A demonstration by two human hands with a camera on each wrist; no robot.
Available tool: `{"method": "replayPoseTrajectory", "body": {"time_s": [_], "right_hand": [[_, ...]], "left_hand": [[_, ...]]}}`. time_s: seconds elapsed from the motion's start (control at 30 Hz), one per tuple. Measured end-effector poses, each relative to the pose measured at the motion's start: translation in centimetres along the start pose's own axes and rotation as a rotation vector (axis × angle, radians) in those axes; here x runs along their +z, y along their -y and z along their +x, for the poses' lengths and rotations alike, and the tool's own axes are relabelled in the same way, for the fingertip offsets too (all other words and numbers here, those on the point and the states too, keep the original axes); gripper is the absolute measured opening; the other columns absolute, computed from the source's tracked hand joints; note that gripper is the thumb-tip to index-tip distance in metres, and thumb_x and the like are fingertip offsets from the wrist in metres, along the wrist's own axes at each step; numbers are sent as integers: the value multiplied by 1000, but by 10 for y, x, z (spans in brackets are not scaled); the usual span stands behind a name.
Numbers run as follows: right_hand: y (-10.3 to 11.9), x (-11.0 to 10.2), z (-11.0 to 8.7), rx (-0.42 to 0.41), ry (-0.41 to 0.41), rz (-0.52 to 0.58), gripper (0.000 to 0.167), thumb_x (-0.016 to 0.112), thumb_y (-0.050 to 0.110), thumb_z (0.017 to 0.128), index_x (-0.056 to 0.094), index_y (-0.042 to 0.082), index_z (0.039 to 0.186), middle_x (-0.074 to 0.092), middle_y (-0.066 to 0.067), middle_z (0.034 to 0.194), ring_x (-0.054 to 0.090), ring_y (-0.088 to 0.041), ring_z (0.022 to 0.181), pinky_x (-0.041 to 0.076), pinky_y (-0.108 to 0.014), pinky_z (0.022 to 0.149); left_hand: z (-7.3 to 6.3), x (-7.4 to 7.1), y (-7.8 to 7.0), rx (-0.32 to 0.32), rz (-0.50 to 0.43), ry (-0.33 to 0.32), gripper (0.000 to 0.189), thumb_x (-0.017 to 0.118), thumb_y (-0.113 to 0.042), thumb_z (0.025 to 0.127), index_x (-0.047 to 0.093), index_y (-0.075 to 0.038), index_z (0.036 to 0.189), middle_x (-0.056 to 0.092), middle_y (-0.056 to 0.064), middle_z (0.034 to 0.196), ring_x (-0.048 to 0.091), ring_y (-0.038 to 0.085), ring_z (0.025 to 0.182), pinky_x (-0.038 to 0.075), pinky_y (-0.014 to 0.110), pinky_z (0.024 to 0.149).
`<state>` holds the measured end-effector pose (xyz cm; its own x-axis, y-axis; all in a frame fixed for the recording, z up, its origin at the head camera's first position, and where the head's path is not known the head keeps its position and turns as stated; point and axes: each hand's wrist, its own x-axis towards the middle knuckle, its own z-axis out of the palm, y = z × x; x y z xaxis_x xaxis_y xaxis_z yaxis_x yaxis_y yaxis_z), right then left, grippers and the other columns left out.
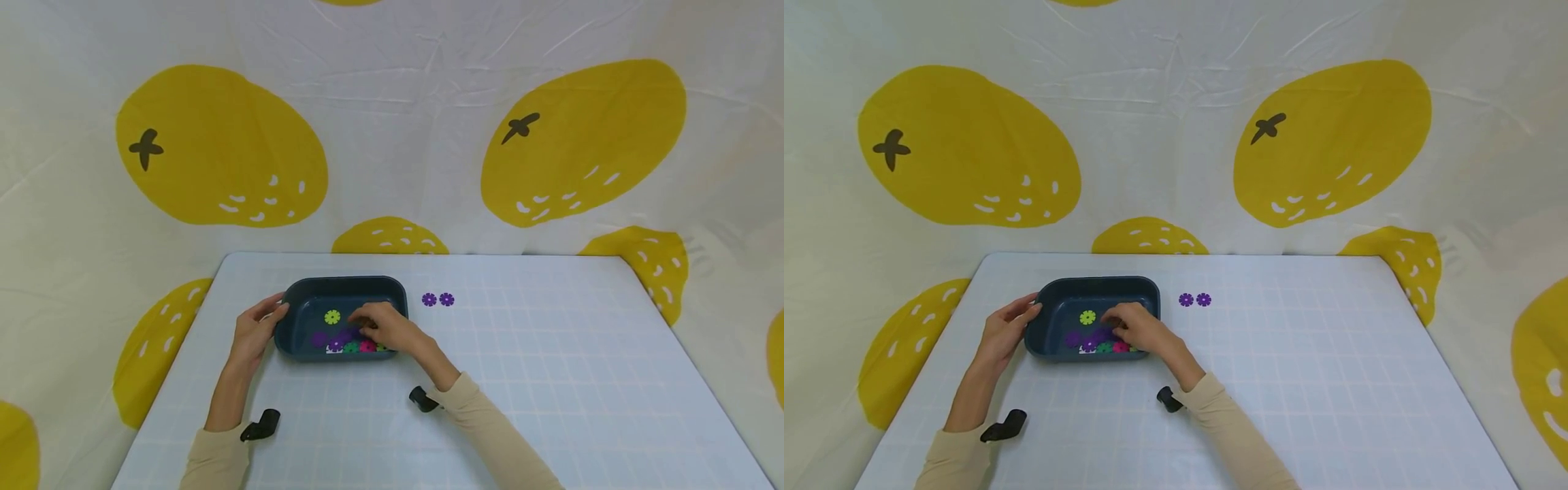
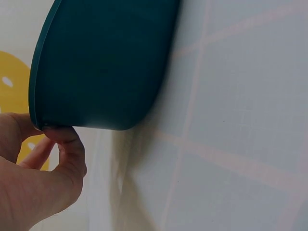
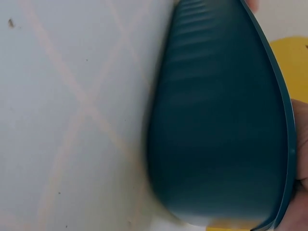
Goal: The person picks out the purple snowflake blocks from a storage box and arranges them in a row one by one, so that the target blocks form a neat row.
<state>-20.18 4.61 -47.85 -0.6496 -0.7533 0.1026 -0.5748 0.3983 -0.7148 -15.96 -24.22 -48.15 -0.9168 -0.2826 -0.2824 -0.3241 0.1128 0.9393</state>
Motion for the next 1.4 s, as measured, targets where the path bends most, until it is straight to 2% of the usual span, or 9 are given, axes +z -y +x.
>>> {"method": "replayPoseTrajectory", "body": {"time_s": [0.23, 0.53, 0.73, 0.9, 1.13, 1.4], "right_hand": [[2, 2, 0, 14, -18, 8, 21, 68, 2, 98, 71, -4, 118, 75, -11, 107, 70, -16, 93, 54, -21, 86], [1, 7, -1, 1, -174, -58, 16, 74, 11, 96, 77, 3, 109, 77, -5, 97, 71, -12, 87, 55, -23, 83], [0, 5, -3, -24, -233, -12, 16, 72, 7, 96, 75, -2, 109, 76, -9, 101, 72, -16, 88, 55, -23, 81], [-2, -1, -6, -27, -260, 65, 15, 68, 1, 98, 72, -6, 111, 73, -14, 103, 72, -22, 81, 56, -20, 72], [-4, -15, -15, -6, -262, 56, 21, 68, -1, 97, 71, -5, 117, 68, -13, 108, 68, -22, 99, 55, -23, 88], [-12, -27, -26, 7, -330, 110, 17, 70, 3, 97, 73, 0, 114, 69, -7, 106, 66, -17, 94, 55, -24, 85]], "left_hand": [[0, 2, -1, 3, 0, 10, 56, 69, -34, 100, 55, -13, 150, 55, 5, 131, 54, 5, 105, 49, 16, 84], [-1, 1, -1, 7, -6, 5, 56, 70, -33, 100, 55, -11, 150, 56, -1, 123, 55, 3, 100, 48, 17, 82], [1, 0, 0, -7, -11, 11, 55, 69, -31, 101, 54, -13, 150, 55, -2, 123, 53, 3, 99, 48, 17, 81], [0, 2, 0, 2, 3, 9, 55, 69, -32, 101, 55, -12, 150, 55, 1, 125, 53, 5, 100, 48, 17, 81], [-1, 2, -3, 2, 21, -3, 56, 69, -34, 100, 55, -13, 150, 55, 2, 128, 53, 7, 104, 49, 20, 84], [-2, 1, -2, -18, 29, -1, 55, 68, -33, 101, 54, -14, 151, 53, 5, 133, 52, 7, 107, 48, 18, 85]]}}
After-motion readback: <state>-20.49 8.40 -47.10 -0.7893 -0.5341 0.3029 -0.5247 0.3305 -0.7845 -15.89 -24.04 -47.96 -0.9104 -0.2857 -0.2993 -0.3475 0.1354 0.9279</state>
